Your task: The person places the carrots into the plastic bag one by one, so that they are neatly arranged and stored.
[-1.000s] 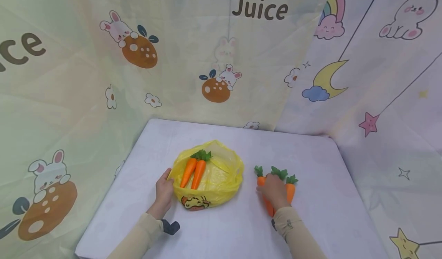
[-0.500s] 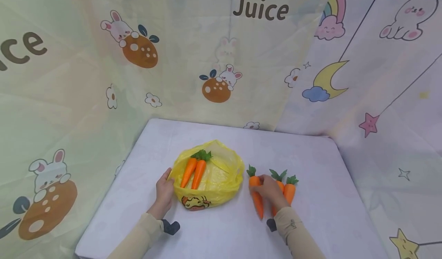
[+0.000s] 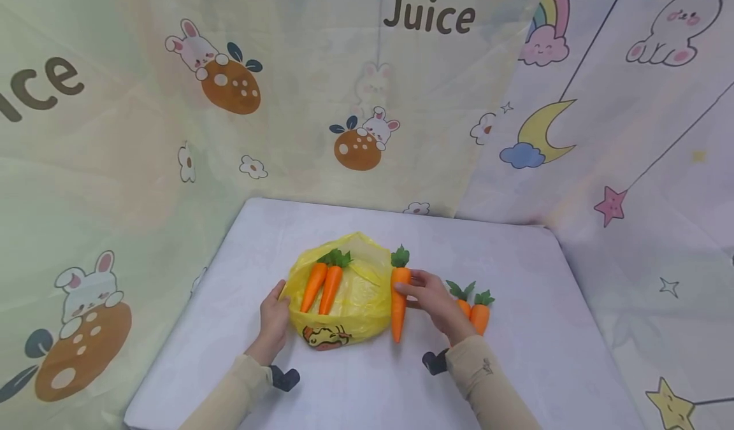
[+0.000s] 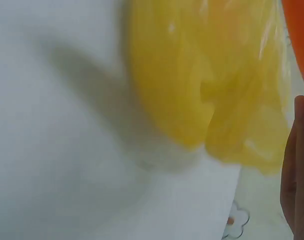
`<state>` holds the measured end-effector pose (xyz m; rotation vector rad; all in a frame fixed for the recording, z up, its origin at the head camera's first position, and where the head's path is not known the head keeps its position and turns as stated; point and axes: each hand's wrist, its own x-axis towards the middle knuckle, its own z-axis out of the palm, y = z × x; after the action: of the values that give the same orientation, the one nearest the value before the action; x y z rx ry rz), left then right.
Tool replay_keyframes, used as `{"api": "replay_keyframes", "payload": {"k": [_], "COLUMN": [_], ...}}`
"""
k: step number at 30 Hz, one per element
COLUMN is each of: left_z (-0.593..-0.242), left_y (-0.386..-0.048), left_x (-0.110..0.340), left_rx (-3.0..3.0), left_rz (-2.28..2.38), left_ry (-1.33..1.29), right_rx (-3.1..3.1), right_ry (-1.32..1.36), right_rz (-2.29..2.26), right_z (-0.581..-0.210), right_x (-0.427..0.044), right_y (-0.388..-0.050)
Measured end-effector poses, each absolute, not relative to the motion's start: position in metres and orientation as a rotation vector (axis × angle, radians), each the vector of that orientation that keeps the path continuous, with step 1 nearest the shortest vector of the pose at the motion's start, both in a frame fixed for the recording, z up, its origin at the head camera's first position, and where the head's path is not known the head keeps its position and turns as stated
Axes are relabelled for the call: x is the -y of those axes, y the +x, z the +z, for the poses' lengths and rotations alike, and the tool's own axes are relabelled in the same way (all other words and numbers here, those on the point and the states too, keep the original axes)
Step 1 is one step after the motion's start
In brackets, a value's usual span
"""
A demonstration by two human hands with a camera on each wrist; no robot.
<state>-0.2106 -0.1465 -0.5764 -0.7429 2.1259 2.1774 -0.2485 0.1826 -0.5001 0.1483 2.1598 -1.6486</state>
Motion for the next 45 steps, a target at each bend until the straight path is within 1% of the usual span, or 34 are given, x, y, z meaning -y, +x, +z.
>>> {"api": "replay_keyframes", "payload": {"k": [10,17,23,28,34,45], "left_z": [-0.577,-0.577,-0.577,-0.578,-0.579,-0.580], "left_y": [-0.210,-0.209,-0.209,-0.210,-0.211,-0.212], "left_x": [0.146,0.147,0.148,0.149,0.149,0.150], "left_rx": [-2.126,-2.121,-2.115,-2.121,-2.136,-2.135], "left_rz": [2.169,2.166,2.166,2.161,2.165,2.162], "left_ry": [-0.739,-0.745,-0.746,-0.748,-0.732,-0.728], "right_rx": [-1.984,-1.843,-1.804,-1.692,-1.621,-1.754], "right_ry": [-0.043,-0.121,-0.102,-0.014,0.106,0.190], "right_rz": [-1.760,-1.848,-1.965,-2.103,-2.202,-2.153], "right_z": [-0.484,-0.470,-0.455,-0.448,-0.454,-0.493], "right_x": [-0.137,-0.114,-0.098,-0.088,-0.082,-0.075], "right_y": [-0.248,-0.256,-0.264,-0.269,-0.276,-0.282]}}
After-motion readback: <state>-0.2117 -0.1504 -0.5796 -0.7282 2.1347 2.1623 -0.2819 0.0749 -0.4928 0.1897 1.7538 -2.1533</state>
